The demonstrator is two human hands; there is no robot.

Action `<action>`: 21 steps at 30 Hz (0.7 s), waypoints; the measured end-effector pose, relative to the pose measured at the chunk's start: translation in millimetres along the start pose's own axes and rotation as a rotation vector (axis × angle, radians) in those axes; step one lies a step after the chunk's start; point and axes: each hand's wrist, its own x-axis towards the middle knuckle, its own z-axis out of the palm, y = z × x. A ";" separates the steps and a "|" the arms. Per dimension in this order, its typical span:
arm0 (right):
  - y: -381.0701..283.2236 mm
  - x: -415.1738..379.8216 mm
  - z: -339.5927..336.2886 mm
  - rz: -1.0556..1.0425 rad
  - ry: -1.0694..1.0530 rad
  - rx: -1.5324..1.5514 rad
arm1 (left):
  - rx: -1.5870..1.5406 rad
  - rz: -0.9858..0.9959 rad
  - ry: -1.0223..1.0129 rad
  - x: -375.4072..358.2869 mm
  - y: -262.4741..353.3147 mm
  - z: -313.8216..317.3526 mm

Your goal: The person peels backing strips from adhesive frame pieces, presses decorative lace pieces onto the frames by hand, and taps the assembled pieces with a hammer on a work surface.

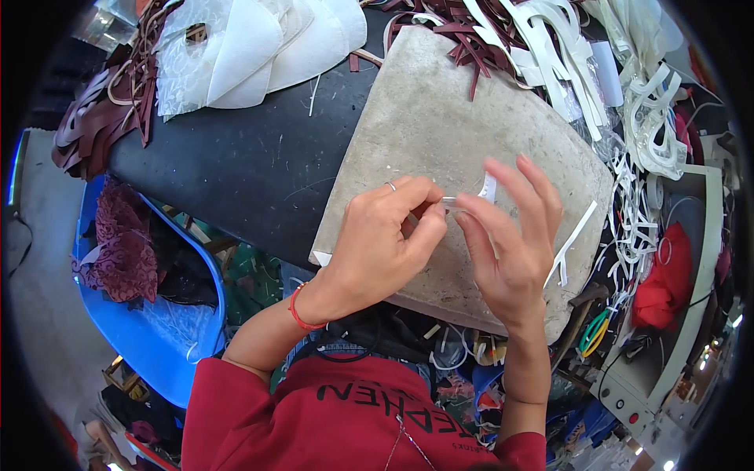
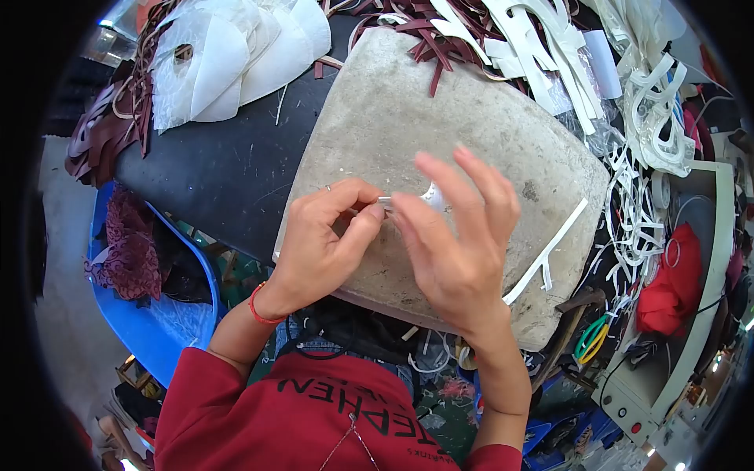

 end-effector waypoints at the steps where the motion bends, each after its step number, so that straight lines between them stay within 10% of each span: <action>1: -0.9 1.1 -1.8 -0.031 -0.029 -0.034 | -0.027 0.000 0.002 0.0 0.7 0.3; 9: -6.1 9.7 -4.4 -0.193 -0.140 -0.038 | 0.131 0.113 -0.017 -1.7 3.4 -2.1; 15: 18.0 -9.6 11.4 0.061 0.029 0.165 | 0.140 -0.042 -0.027 -10.7 4.3 -6.0; 19: 105.8 -39.0 -57.7 0.660 0.269 -0.321 | 0.367 0.067 0.000 -19.3 -5.0 -24.1; 21: 147.4 -74.8 -89.8 0.609 0.348 -0.604 | 0.421 0.076 -0.057 -26.2 -1.9 -32.4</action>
